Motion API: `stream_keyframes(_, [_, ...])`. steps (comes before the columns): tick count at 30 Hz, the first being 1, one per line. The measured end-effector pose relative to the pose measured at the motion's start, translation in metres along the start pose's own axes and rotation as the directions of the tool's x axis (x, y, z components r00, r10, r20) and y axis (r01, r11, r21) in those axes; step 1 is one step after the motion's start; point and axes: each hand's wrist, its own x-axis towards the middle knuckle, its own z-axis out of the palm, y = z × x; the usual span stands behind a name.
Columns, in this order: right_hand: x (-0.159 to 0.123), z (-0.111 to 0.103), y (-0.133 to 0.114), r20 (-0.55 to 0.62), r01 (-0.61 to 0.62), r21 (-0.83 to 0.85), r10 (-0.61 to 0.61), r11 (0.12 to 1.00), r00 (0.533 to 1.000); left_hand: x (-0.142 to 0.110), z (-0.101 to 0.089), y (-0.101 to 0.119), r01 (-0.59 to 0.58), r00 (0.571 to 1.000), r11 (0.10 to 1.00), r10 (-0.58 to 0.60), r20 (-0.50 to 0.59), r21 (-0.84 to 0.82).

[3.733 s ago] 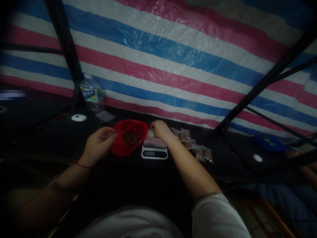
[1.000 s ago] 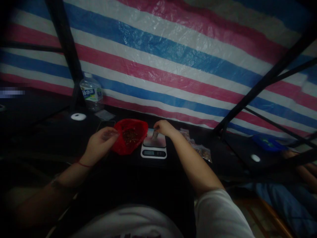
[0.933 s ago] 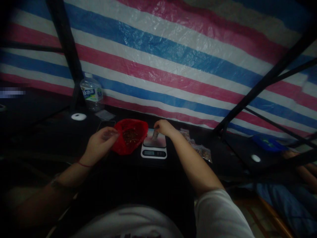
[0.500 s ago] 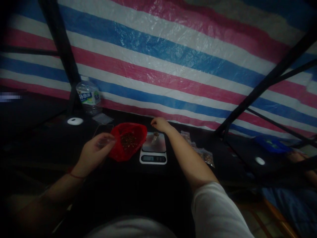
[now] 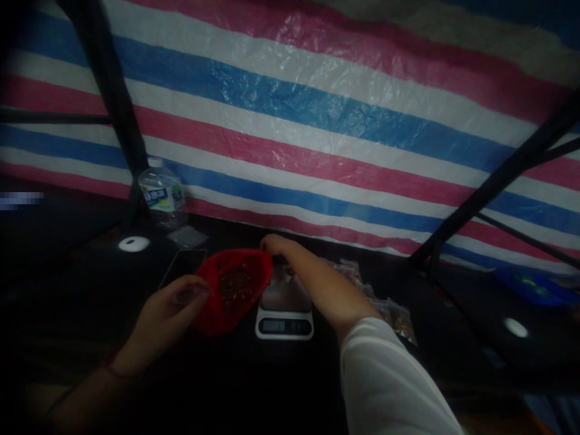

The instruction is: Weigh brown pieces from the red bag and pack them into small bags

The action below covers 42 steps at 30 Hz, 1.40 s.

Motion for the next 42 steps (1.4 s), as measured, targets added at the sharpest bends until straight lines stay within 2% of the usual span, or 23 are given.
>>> stream_keyframes(3, [-0.001, 0.001, 0.001, 0.003, 0.0, -0.007, 0.0, 1.0, 1.0, 0.0, 0.0, 0.0, 0.007, 1.0, 1.0, -0.007, 0.002, 0.008])
stream_keyframes(6, [-0.016, -0.008, 0.001, -0.013, -0.023, -0.003, 0.023, 1.0, 1.0, -0.001, -0.001, 0.001, 0.01, 1.0, 1.0, -0.01, 0.015, 0.006])
stream_keyframes(10, [-0.057, -0.033, -0.01, -0.142, -0.088, 0.06, 0.096, 0.994, 0.985, -0.003, -0.001, 0.003, 0.011, 1.0, 1.0, -0.011, 0.013, 0.0])
stream_keyframes(13, [-0.095, -0.042, -0.034, -0.218, -0.088, 0.045, 0.096, 0.995, 0.971, -0.004, -0.001, 0.004, 0.007, 1.0, 1.0, -0.007, -0.003, -0.001])
stream_keyframes(17, [-0.128, -0.028, -0.071, -0.171, -0.111, -0.004, 0.109, 0.994, 0.979, -0.005, -0.002, 0.009, -0.004, 1.0, 1.0, 0.004, -0.021, 0.022])
stream_keyframes(22, [-0.132, -0.004, -0.092, -0.15, -0.185, -0.098, 0.169, 0.978, 0.974, -0.007, -0.003, 0.016, -0.006, 0.999, 1.0, 0.008, -0.053, 0.026])
stream_keyframes(27, [-0.12, 0.008, -0.093, -0.126, -0.232, -0.128, 0.216, 0.964, 0.968, -0.008, -0.004, 0.017, -0.035, 0.997, 0.999, 0.037, -0.062, 0.036])
stream_keyframes(32, [-0.119, 0.016, -0.098, -0.162, -0.324, -0.108, 0.305, 0.94, 0.938, -0.009, -0.005, 0.013, -0.057, 0.996, 0.997, 0.061, -0.069, 0.046])
stream_keyframes(36, [-0.135, 0.003, -0.088, -0.221, -0.235, -0.006, 0.228, 0.972, 0.948, -0.009, -0.005, 0.012, -0.059, 0.994, 0.998, 0.061, -0.087, 0.025])
stream_keyframes(39, [-0.148, -0.013, -0.069, -0.356, -0.218, 0.088, 0.235, 0.972, 0.904, -0.009, -0.004, 0.011, -0.062, 0.994, 0.998, 0.062, -0.087, 0.0])
stream_keyframes(42, [-0.153, -0.019, -0.051, -0.409, -0.235, 0.127, 0.267, 0.964, 0.873, -0.01, -0.003, 0.01, -0.072, 0.993, 0.997, 0.07, -0.093, -0.012])
